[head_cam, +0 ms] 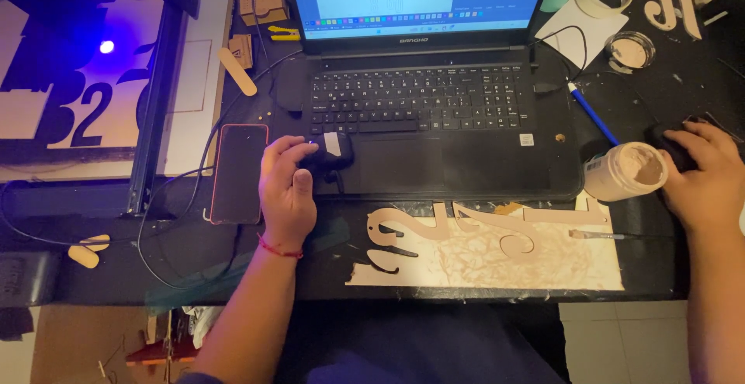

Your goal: Painting a wooden cutout and then using a laptop to control a laser cutting machine.

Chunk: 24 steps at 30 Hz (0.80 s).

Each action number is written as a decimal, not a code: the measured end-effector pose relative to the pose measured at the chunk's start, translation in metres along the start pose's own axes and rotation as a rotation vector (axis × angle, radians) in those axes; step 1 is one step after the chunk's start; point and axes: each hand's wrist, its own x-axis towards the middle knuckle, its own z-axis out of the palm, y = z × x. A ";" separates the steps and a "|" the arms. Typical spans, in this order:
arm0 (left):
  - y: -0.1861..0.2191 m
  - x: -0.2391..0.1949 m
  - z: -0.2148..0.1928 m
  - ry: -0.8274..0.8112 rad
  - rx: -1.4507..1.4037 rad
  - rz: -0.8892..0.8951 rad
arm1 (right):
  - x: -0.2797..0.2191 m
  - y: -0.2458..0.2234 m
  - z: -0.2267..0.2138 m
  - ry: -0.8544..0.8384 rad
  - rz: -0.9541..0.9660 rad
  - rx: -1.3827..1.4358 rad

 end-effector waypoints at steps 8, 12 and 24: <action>0.002 0.000 -0.002 -0.002 -0.020 -0.015 | 0.002 0.003 0.001 0.011 -0.053 -0.013; 0.004 0.001 -0.001 0.006 -0.033 0.000 | 0.004 0.000 -0.002 -0.014 -0.034 -0.002; 0.003 -0.001 -0.002 0.014 -0.035 0.010 | 0.003 -0.001 -0.001 -0.021 0.008 -0.007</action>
